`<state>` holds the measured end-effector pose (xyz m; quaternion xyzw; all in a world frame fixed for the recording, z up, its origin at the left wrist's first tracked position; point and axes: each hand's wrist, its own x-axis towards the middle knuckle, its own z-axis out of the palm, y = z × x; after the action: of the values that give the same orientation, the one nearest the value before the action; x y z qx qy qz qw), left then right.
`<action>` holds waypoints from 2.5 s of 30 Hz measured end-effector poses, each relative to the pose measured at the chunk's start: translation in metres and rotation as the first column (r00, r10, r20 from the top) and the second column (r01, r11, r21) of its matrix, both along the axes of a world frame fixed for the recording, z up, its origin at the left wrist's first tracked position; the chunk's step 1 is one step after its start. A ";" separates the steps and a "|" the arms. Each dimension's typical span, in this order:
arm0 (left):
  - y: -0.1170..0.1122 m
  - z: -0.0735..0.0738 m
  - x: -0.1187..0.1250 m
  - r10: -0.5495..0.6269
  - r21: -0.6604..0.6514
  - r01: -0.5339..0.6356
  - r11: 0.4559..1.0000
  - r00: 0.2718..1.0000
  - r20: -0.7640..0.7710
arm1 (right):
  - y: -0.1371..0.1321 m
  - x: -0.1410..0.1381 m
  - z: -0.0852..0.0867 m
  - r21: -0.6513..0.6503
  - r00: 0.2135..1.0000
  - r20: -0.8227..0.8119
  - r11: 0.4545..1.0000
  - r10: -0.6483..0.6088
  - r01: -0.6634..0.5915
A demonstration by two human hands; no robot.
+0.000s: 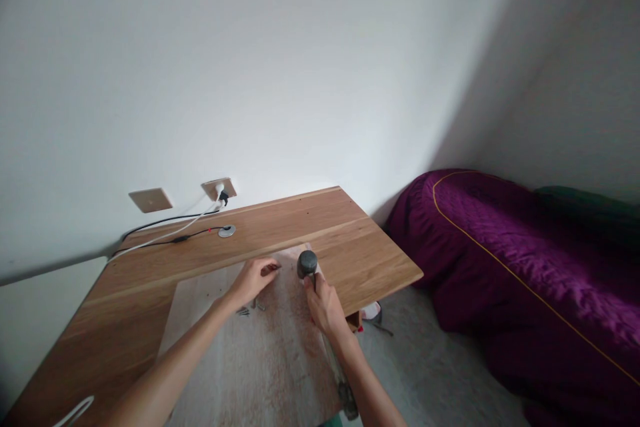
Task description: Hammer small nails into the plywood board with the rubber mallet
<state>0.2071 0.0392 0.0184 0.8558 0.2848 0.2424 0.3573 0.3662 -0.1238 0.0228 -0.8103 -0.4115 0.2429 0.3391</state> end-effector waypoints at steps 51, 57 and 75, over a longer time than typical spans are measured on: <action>0.008 -0.020 0.002 0.048 -0.060 -0.040 0.997 0.988 0.144 | 0.001 0.001 -0.001 -0.035 0.999 -0.038 0.999 0.031 -0.032; 0.007 -0.020 0.002 0.089 -0.101 -0.075 0.992 0.986 0.140 | 0.001 0.002 -0.003 -0.027 0.999 -0.023 0.999 0.027 -0.027; 0.010 -0.023 -0.001 -0.055 0.037 0.049 0.998 0.981 0.186 | 0.002 0.001 0.006 -0.081 0.998 -0.049 0.996 0.025 -0.029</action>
<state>0.2062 0.0495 -0.0045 0.8421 0.2237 0.3168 0.3748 0.3670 -0.1222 0.0286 -0.8118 -0.4039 0.2836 0.3122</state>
